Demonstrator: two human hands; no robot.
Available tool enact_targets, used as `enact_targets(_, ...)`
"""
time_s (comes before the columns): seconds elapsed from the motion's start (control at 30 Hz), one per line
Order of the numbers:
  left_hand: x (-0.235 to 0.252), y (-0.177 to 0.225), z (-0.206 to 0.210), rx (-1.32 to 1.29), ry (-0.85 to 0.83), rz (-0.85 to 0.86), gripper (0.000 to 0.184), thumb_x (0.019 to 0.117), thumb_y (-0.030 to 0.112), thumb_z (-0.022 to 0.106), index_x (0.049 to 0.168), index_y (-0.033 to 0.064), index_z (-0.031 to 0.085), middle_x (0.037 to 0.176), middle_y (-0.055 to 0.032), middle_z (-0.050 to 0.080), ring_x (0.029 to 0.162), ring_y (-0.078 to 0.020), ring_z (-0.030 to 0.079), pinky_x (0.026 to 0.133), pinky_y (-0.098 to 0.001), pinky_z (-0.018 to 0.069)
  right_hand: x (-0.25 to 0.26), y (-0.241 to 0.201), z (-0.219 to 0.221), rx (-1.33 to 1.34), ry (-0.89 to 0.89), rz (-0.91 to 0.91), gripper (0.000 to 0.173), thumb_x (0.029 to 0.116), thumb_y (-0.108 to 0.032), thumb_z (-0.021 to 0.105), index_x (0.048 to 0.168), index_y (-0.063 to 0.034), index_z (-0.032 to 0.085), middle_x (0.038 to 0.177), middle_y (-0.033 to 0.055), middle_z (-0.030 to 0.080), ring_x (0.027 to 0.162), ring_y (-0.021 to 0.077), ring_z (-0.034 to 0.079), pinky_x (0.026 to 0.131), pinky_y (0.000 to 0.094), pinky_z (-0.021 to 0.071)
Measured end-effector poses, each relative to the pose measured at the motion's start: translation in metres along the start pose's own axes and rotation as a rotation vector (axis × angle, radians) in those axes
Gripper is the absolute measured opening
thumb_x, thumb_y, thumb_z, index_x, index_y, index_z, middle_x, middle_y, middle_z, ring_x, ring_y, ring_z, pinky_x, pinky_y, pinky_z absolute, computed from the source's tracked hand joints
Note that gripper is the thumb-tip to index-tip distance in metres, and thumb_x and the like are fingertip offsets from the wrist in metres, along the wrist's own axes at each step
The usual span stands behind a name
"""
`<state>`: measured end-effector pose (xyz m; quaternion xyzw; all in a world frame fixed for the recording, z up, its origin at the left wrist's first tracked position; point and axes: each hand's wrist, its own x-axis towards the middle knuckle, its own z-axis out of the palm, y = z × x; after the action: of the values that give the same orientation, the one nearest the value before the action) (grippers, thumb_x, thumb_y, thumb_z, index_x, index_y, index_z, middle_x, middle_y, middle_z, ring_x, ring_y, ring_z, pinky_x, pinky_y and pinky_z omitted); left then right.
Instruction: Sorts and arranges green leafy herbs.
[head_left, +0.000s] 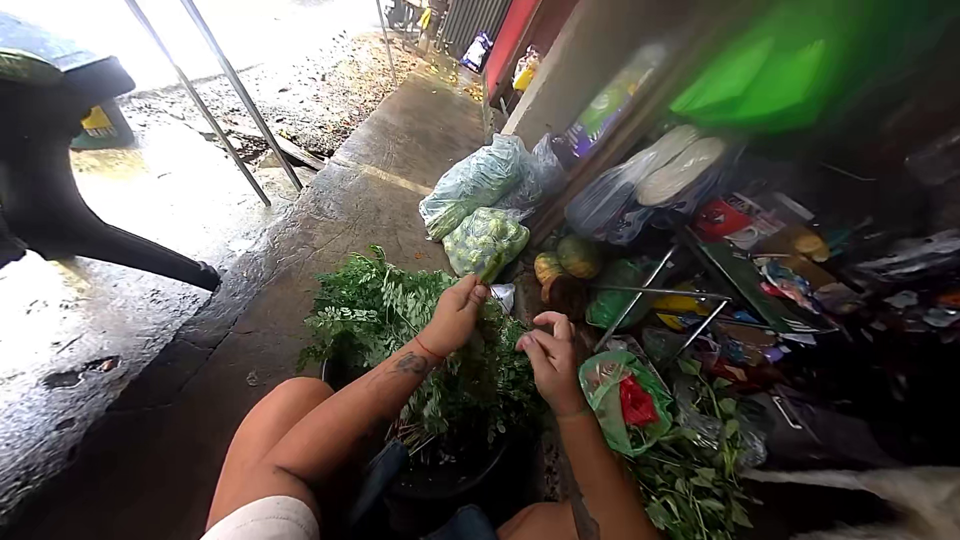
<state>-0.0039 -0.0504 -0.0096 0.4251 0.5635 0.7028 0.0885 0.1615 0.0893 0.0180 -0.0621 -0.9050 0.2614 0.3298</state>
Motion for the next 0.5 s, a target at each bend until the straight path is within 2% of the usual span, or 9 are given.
enact_targets(0.03,0.002,-0.006,-0.001,-0.055,0.026,-0.054,0.031,0.1101,0.020,0.036,0.105,0.0002,0.059,0.075,-0.0028,0.052,0.065,-0.0107,0.052,0.065,-0.0298,0.0472,-0.004,-0.004,0.002,0.130,0.031,-0.111,0.038,0.0987,-0.029,0.053,0.069,-0.0094,0.067,0.119,0.0135,0.060,0.120,0.0211,0.051,0.105,0.0365,0.0403)
enact_targets(0.07,0.002,-0.012,0.001,-0.112,0.048,-0.099,0.030,0.1103,0.020,0.035,0.105,0.0019,0.059,0.074,-0.0014,0.052,0.064,-0.0098,0.051,0.064,-0.0290,0.0467,-0.003,-0.011,0.002,0.343,0.045,-0.157,0.038,0.1005,-0.033,0.054,0.068,-0.0167,0.064,0.115,0.0014,0.062,0.118,0.0106,0.055,0.103,0.0282,0.0448)
enact_targets(0.1,0.001,-0.017,0.004,-0.164,0.060,-0.130,0.029,0.1104,0.020,0.035,0.105,0.0030,0.058,0.074,-0.0004,0.051,0.064,-0.0090,0.051,0.064,-0.0282,0.0467,0.002,-0.020,0.000,0.642,0.046,-0.149,0.037,0.1014,-0.035,0.055,0.068,-0.0217,0.065,0.105,-0.0056,0.068,0.113,0.0087,0.061,0.105,0.0312,0.0471)
enact_targets(0.17,-0.003,-0.019,0.017,-0.226,0.056,-0.137,0.027,0.1104,0.018,0.035,0.104,0.0036,0.057,0.073,0.0012,0.051,0.064,-0.0077,0.051,0.064,-0.0263,0.0464,0.016,-0.037,-0.004,1.266,0.121,-0.020,0.033,0.0953,-0.032,0.056,0.066,-0.0200,0.067,0.074,-0.0030,0.067,0.086,0.0160,0.069,0.103,0.0440,0.0508)
enact_targets(0.23,-0.008,-0.015,0.030,-0.227,0.030,-0.054,0.029,0.1093,0.015,0.034,0.104,0.0020,0.058,0.074,0.0025,0.052,0.065,-0.0059,0.052,0.066,-0.0250,0.0479,0.028,-0.041,-0.005,1.614,0.306,0.162,0.033,0.0947,-0.028,0.047,0.072,-0.0157,0.067,0.069,-0.0004,0.064,0.075,0.0208,0.066,0.097,0.0498,0.0527)
enact_targets(0.3,-0.013,-0.009,0.039,-0.175,0.017,0.070,0.031,0.1087,0.016,0.034,0.102,-0.0007,0.060,0.075,0.0025,0.052,0.066,-0.0040,0.052,0.067,-0.0234,0.0482,0.038,-0.041,0.004,1.609,0.554,0.393,0.042,0.1035,-0.020,0.029,0.101,-0.0089,0.069,0.093,0.0054,0.074,0.091,0.0227,0.072,0.095,0.0476,0.0557)
enact_targets(0.33,-0.016,-0.006,0.042,-0.146,0.012,0.123,0.032,0.1086,0.016,0.034,0.102,-0.0022,0.061,0.076,0.0013,0.053,0.067,-0.0040,0.053,0.067,-0.0230,0.0485,0.042,-0.040,0.011,1.488,0.630,0.499,0.039,0.1069,-0.014,0.024,0.116,-0.0074,0.061,0.105,0.0058,0.072,0.098,0.0205,0.071,0.094,0.0422,0.0562)
enact_targets(0.43,-0.021,-0.004,0.046,-0.074,0.011,0.177,0.034,0.1091,0.017,0.037,0.105,-0.0045,0.063,0.081,-0.0039,0.059,0.072,-0.0066,0.056,0.070,-0.0242,0.0502,0.039,-0.037,0.039,1.075,0.690,0.643,0.030,0.1096,-0.007,0.042,0.138,0.0000,0.049,0.118,0.0069,0.068,0.100,0.0139,0.070,0.090,0.0284,0.0583)
enact_targets(0.5,-0.020,-0.007,0.045,0.020,0.025,0.094,0.035,0.1094,0.019,0.037,0.108,-0.0031,0.063,0.083,-0.0062,0.060,0.073,-0.0110,0.058,0.071,-0.0288,0.0516,0.024,-0.039,0.052,0.898,0.623,0.522,0.047,0.1031,-0.006,0.057,0.147,0.0051,0.044,0.134,0.0119,0.064,0.112,0.0164,0.068,0.095,0.0314,0.0574)
